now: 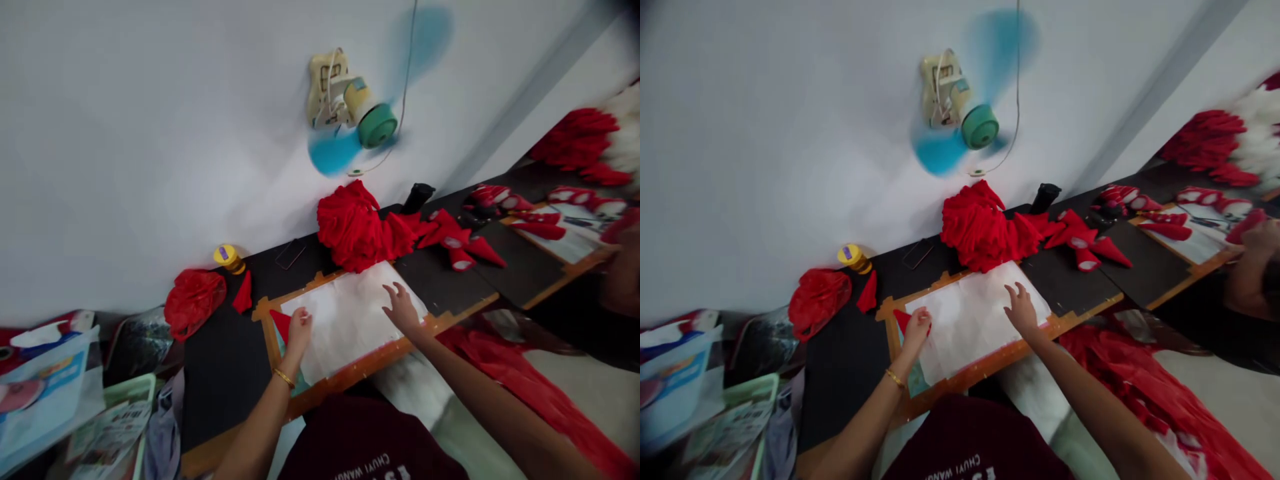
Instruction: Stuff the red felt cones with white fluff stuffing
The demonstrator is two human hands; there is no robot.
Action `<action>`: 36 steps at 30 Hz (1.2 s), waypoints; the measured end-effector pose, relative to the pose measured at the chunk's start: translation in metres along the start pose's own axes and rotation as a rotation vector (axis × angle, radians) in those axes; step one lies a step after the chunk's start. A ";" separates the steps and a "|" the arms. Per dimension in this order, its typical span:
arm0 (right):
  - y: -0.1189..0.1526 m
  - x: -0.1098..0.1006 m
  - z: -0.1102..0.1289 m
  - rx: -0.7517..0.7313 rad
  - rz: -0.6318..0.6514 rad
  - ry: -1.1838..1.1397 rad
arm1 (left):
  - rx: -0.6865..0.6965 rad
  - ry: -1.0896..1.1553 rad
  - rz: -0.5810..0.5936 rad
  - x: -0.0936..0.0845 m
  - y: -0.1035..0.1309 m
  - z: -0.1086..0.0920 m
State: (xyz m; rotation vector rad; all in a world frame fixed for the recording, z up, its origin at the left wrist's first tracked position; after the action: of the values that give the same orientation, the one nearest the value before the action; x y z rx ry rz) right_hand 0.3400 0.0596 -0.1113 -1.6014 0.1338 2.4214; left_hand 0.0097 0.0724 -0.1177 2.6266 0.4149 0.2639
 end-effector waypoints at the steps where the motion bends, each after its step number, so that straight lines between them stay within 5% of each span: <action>1: -0.009 0.005 -0.001 -0.017 0.035 0.013 | 0.012 -0.043 0.026 0.013 0.005 0.001; 8: -0.029 0.032 0.019 -0.062 0.211 -0.121 | 0.116 -0.266 0.229 0.089 0.029 0.018; 14: -0.009 0.042 0.045 -0.135 0.348 -0.382 | 0.234 -0.469 0.309 0.129 0.011 0.039; 18: -0.008 0.041 0.043 -0.288 0.270 -0.484 | 0.137 -0.496 0.247 0.122 -0.008 0.052; 24: -0.014 0.066 0.070 -0.643 0.354 -0.155 | 0.074 -0.411 0.185 0.107 -0.002 0.046; 31: -0.059 0.079 0.060 -0.674 0.358 -0.020 | 0.005 -0.197 -0.136 0.037 -0.006 0.019; 36: -0.088 0.047 0.064 -0.568 0.129 0.024 | -0.179 -0.078 -0.117 0.004 -0.008 0.014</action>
State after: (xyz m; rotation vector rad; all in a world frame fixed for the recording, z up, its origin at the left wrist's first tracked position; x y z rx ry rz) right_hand 0.2861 0.1645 -0.1245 -1.8862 -0.5067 2.6963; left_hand 0.0148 0.0745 -0.1331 2.4191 0.4926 0.1526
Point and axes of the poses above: each hand's wrist, its own y-axis away from the middle knuckle, its own x-axis out of the palm, z = x × y, the point moved 4 cm from there along -y, towards the middle knuckle, and after that the axes turned 6 degrees about -z, right-handed, at the moved point
